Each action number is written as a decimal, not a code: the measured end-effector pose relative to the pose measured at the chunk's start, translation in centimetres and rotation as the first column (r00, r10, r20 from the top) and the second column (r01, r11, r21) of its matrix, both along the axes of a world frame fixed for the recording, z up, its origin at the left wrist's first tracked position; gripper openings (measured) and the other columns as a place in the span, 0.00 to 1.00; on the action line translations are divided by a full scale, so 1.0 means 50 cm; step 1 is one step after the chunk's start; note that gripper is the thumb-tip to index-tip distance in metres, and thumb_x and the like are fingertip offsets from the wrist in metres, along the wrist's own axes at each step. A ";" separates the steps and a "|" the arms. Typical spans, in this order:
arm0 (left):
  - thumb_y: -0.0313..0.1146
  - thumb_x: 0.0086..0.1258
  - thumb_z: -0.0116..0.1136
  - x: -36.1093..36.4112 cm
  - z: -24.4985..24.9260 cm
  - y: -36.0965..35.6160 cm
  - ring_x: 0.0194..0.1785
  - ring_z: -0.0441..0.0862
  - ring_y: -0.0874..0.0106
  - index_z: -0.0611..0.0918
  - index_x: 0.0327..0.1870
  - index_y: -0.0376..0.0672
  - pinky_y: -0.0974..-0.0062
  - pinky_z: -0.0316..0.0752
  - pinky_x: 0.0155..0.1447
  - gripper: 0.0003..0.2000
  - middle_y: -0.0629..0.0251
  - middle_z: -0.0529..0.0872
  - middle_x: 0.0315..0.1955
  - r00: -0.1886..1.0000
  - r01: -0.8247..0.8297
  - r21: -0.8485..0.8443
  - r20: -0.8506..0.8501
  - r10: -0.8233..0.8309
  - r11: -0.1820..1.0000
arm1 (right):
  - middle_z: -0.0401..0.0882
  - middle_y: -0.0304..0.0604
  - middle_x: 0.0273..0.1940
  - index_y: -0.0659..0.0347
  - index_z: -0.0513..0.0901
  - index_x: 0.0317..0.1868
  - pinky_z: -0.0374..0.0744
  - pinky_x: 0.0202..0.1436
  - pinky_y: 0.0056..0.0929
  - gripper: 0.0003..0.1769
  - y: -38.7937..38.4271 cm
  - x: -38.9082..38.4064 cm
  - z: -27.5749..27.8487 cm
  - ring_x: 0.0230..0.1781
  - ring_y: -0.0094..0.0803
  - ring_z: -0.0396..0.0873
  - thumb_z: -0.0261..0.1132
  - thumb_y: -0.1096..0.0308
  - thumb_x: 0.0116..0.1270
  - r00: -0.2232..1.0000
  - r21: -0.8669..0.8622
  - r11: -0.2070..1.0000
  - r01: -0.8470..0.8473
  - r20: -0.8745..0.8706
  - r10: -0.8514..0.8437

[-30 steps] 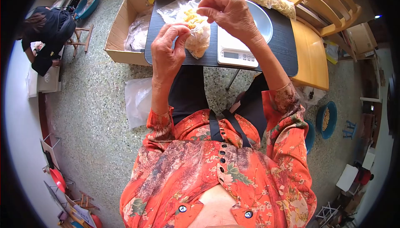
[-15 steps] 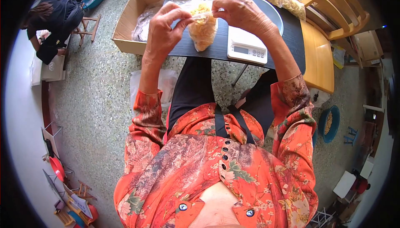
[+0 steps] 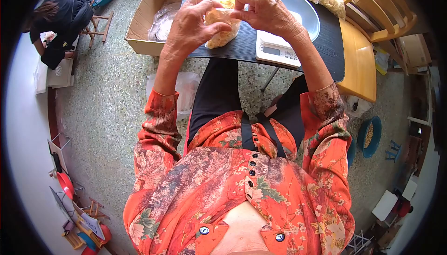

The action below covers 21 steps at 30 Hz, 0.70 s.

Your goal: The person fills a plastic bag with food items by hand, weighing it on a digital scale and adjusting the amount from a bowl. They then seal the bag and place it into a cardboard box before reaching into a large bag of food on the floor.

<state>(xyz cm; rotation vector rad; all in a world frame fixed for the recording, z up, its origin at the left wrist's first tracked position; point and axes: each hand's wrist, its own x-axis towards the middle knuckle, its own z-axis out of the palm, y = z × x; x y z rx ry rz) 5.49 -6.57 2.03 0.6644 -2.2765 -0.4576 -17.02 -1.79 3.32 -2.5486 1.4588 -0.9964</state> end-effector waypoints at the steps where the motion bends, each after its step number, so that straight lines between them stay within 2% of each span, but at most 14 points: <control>1: 0.44 0.56 0.79 -0.002 -0.005 0.002 0.42 0.84 0.64 0.88 0.47 0.40 0.67 0.81 0.48 0.22 0.61 0.82 0.42 1.000 0.000 -0.001 -0.001 0.000 1.000 | 0.81 0.39 0.28 0.56 0.82 0.35 0.78 0.29 0.30 0.14 0.002 0.001 0.000 0.25 0.31 0.79 0.75 0.57 0.66 0.998 -0.044 0.997 -0.063 0.000 0.063; 3: 0.45 0.56 0.79 -0.006 -0.011 0.001 0.44 0.83 0.62 0.89 0.44 0.40 0.65 0.79 0.50 0.21 0.60 0.81 0.40 0.998 -0.019 -0.002 0.056 0.019 1.000 | 0.82 0.39 0.29 0.55 0.82 0.36 0.79 0.30 0.30 0.13 0.009 -0.001 0.004 0.26 0.32 0.80 0.76 0.57 0.65 0.994 -0.018 0.994 -0.105 0.017 0.106; 4: 0.45 0.56 0.79 -0.005 -0.011 -0.001 0.43 0.82 0.63 0.90 0.38 0.39 0.66 0.79 0.49 0.18 0.61 0.79 0.38 0.999 0.011 -0.004 0.037 -0.011 1.000 | 0.82 0.40 0.29 0.55 0.82 0.36 0.79 0.31 0.31 0.13 0.014 -0.004 0.002 0.27 0.33 0.81 0.76 0.58 0.64 0.995 0.025 0.995 -0.100 -0.006 0.101; 5: 0.45 0.56 0.79 -0.002 -0.009 -0.004 0.43 0.82 0.63 0.90 0.38 0.39 0.66 0.79 0.49 0.18 0.61 0.79 0.38 0.999 0.012 -0.006 0.035 -0.011 1.000 | 0.82 0.40 0.30 0.55 0.82 0.36 0.80 0.32 0.31 0.13 0.018 -0.007 0.002 0.27 0.34 0.81 0.76 0.59 0.64 0.995 0.069 0.993 -0.094 -0.029 0.096; 6: 0.44 0.56 0.79 0.003 -0.007 -0.008 0.42 0.82 0.63 0.90 0.36 0.38 0.66 0.78 0.48 0.17 0.61 0.79 0.37 0.999 0.029 -0.017 0.045 -0.028 0.999 | 0.82 0.40 0.31 0.56 0.82 0.36 0.80 0.33 0.34 0.13 0.021 -0.009 -0.002 0.28 0.37 0.82 0.76 0.59 0.63 0.995 0.049 0.996 -0.077 -0.058 0.080; 10: 0.41 0.57 0.79 0.013 0.005 -0.023 0.41 0.81 0.64 0.89 0.31 0.37 0.67 0.77 0.44 0.15 0.61 0.78 0.36 0.993 0.096 0.002 0.071 -0.096 0.995 | 0.82 0.39 0.33 0.56 0.83 0.36 0.81 0.33 0.35 0.12 0.022 -0.009 -0.009 0.28 0.38 0.83 0.76 0.60 0.63 0.991 -0.063 0.995 -0.080 -0.110 0.073; 13: 0.37 0.60 0.78 0.021 0.024 -0.031 0.42 0.80 0.70 0.90 0.34 0.38 0.73 0.78 0.48 0.12 0.65 0.79 0.38 0.992 0.102 -0.032 0.071 -0.100 0.994 | 0.82 0.39 0.34 0.56 0.83 0.36 0.82 0.34 0.34 0.11 0.026 -0.002 0.002 0.28 0.38 0.83 0.76 0.61 0.63 0.996 -0.049 0.996 -0.079 -0.042 0.077; 16: 0.33 0.62 0.75 0.018 0.036 -0.033 0.45 0.82 0.69 0.89 0.36 0.39 0.75 0.80 0.54 0.09 0.65 0.81 0.40 0.996 0.076 0.016 0.043 -0.077 0.997 | 0.81 0.39 0.34 0.56 0.84 0.36 0.81 0.33 0.33 0.10 0.028 -0.002 0.004 0.29 0.38 0.84 0.76 0.61 0.64 0.997 -0.067 0.995 -0.080 -0.018 0.078; 17: 0.33 0.62 0.75 0.019 0.034 -0.038 0.45 0.82 0.69 0.89 0.36 0.39 0.75 0.80 0.54 0.09 0.65 0.81 0.40 0.996 0.076 0.014 0.043 -0.076 0.997 | 0.83 0.39 0.35 0.54 0.85 0.38 0.83 0.36 0.34 0.09 0.032 -0.002 0.007 0.32 0.38 0.85 0.74 0.60 0.65 0.998 -0.043 0.998 -0.051 -0.046 0.049; 18: 0.31 0.63 0.74 0.021 0.030 -0.047 0.47 0.83 0.69 0.88 0.38 0.40 0.74 0.81 0.56 0.07 0.65 0.83 0.42 0.992 0.119 0.016 0.046 -0.119 0.993 | 0.84 0.39 0.37 0.53 0.87 0.40 0.85 0.39 0.34 0.08 0.035 -0.001 0.009 0.36 0.38 0.87 0.73 0.60 0.67 0.997 -0.020 1.000 -0.024 -0.076 0.023; 21: 0.29 0.64 0.73 0.030 0.034 -0.065 0.51 0.84 0.69 0.88 0.39 0.42 0.73 0.81 0.60 0.06 0.65 0.85 0.46 0.978 0.204 0.051 0.020 -0.205 0.978 | 0.84 0.39 0.37 0.52 0.87 0.40 0.85 0.40 0.36 0.08 0.042 0.000 0.013 0.36 0.39 0.87 0.72 0.59 0.68 0.996 -0.009 0.999 -0.034 -0.079 0.033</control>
